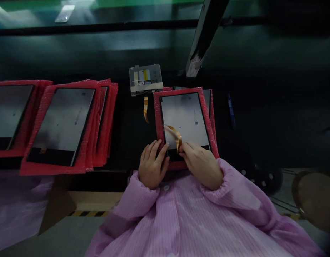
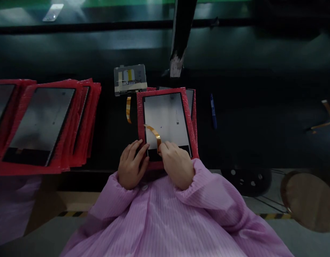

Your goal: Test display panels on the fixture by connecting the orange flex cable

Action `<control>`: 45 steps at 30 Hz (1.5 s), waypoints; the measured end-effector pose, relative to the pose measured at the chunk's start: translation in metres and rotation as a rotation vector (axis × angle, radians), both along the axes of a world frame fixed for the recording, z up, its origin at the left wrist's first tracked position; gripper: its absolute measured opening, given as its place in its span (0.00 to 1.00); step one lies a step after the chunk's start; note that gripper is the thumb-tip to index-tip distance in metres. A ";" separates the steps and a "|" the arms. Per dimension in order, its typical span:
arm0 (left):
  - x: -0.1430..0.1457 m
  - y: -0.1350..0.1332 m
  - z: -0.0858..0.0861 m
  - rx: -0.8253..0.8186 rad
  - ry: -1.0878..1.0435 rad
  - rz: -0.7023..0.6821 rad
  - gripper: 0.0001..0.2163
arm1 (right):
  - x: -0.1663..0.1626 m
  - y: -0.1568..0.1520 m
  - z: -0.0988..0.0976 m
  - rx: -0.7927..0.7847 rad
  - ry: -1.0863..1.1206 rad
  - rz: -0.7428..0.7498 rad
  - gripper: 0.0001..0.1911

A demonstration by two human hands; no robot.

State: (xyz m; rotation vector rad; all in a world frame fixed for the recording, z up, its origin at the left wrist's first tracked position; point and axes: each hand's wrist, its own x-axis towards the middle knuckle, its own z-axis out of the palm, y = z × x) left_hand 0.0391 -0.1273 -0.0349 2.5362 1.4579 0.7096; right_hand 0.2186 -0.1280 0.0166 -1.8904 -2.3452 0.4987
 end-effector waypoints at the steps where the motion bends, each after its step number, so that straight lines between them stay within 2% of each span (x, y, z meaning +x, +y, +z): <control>1: 0.000 0.000 0.000 -0.003 -0.001 0.001 0.19 | 0.000 0.000 0.000 0.003 0.002 -0.005 0.06; 17: -0.003 -0.002 0.006 -0.076 0.015 -0.041 0.20 | -0.003 -0.002 0.004 0.025 0.066 -0.081 0.06; 24: 0.000 0.003 0.013 -0.175 -0.136 -0.001 0.16 | -0.005 -0.006 0.004 0.027 0.037 -0.106 0.06; 28: 0.011 0.012 0.019 -0.172 -0.235 0.060 0.12 | 0.003 -0.005 0.004 -0.060 0.164 -0.160 0.04; 33: 0.025 0.024 0.020 -0.165 -0.284 0.012 0.10 | 0.013 -0.002 0.000 -0.093 0.281 -0.170 0.04; 36: 0.030 0.027 0.018 -0.149 -0.292 0.008 0.08 | 0.011 -0.003 0.000 -0.102 0.247 -0.140 0.05; 45: 0.032 0.029 0.015 -0.145 -0.293 0.010 0.04 | -0.004 -0.001 0.012 -0.051 -0.069 -0.004 0.07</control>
